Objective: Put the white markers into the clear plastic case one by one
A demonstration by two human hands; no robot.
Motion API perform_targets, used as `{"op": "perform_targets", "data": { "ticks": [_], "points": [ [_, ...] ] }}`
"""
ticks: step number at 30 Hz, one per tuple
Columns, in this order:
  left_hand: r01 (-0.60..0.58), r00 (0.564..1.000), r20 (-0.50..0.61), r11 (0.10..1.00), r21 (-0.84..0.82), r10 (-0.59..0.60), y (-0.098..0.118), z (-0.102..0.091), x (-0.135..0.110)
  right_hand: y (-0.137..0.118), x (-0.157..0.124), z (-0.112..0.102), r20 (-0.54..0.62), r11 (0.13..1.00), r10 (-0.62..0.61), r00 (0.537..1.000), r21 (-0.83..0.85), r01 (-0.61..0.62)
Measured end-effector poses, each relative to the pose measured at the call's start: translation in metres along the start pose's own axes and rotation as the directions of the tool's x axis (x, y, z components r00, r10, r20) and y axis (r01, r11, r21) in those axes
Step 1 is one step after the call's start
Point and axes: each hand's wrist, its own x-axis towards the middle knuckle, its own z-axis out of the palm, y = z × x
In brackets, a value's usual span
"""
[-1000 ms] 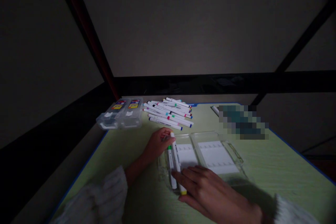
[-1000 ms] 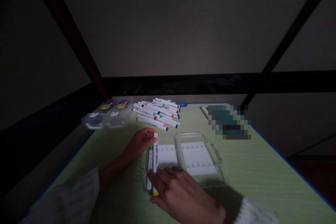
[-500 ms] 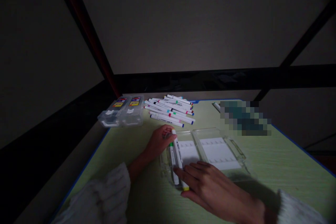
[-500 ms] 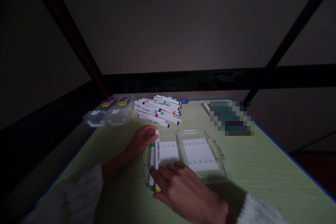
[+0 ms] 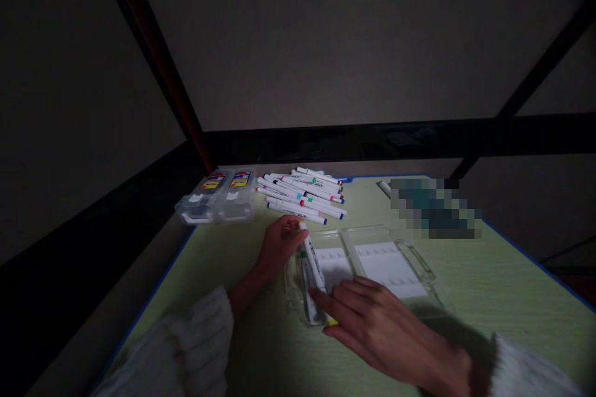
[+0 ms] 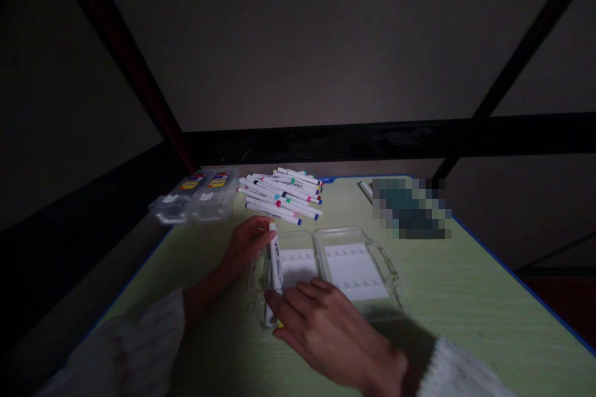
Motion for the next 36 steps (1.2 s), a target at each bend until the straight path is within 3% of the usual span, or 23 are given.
{"op": "perform_targets", "data": {
  "ticks": [11,22,29,33,36],
  "points": [
    [0.039,0.995,-0.086,0.979,-0.202,-0.057,0.002,-0.002,0.004,0.000,-0.002,-0.007,-0.282,0.998,0.028,0.959,0.064,-0.010],
    [0.037,0.982,-0.168,0.959,-0.281,-0.087,0.009,-0.006,0.002,0.005,-0.004,-0.006,-0.276,0.986,0.118,0.954,0.144,-0.080],
    [0.023,0.976,-0.199,0.949,-0.314,-0.090,0.008,-0.006,0.003,0.011,-0.007,-0.002,-0.280,0.952,0.240,0.929,0.253,-0.170],
    [0.010,0.976,-0.200,0.936,-0.352,-0.086,0.006,-0.006,0.004,0.015,-0.008,0.000,-0.292,0.910,0.344,0.893,0.337,-0.240],
    [-0.006,0.975,-0.204,0.909,-0.416,-0.087,0.004,-0.006,0.005,0.019,-0.008,0.000,-0.284,0.844,0.463,0.840,0.430,-0.320]
  ]
}}
